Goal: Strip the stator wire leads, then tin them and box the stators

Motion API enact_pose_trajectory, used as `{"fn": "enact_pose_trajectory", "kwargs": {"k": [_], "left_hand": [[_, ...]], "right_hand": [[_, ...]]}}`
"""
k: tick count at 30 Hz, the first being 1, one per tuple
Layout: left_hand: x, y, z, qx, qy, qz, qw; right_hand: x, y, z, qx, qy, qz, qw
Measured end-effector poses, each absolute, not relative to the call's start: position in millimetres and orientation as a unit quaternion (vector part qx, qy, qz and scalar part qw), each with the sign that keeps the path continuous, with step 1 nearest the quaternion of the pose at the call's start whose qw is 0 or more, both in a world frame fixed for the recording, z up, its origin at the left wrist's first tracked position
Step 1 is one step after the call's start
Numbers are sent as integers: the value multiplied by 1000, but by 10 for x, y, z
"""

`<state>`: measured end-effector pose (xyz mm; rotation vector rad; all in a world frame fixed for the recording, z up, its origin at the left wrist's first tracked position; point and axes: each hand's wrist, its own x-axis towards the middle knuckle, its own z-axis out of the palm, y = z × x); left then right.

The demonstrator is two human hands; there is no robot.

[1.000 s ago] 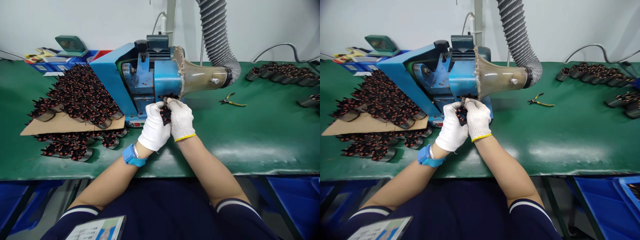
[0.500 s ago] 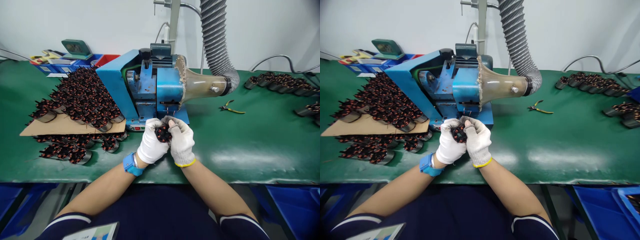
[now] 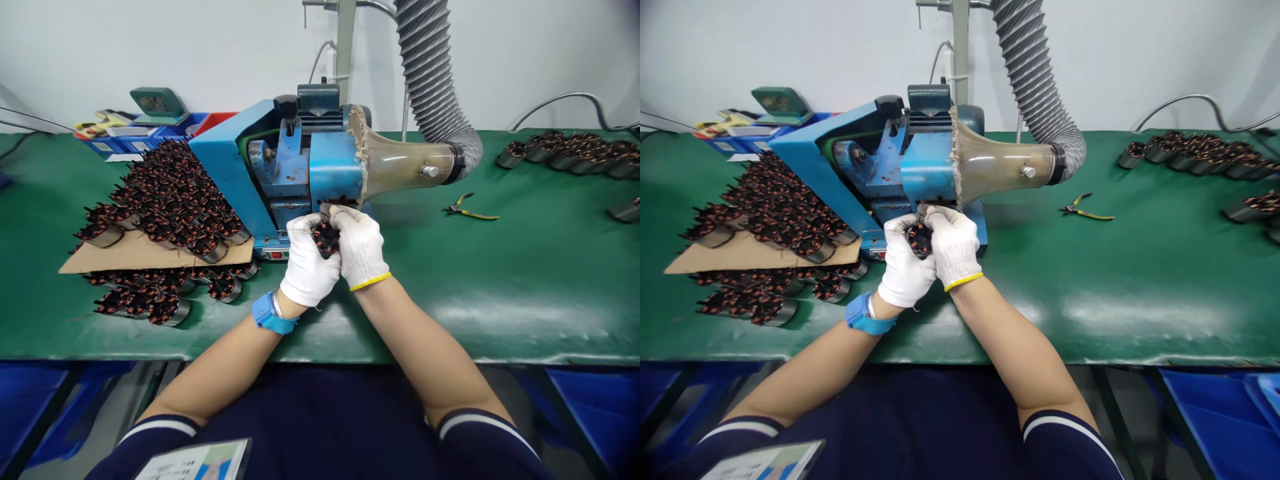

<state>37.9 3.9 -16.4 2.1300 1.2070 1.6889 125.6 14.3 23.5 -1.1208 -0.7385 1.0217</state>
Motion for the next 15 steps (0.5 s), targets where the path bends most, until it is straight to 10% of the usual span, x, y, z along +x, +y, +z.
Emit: {"fn": "enact_pose_trajectory", "kwargs": {"k": [15], "left_hand": [[392,46,-73,730,411,537,102]], "right_hand": [[1245,163,244,-487,-262,471,688]]}}
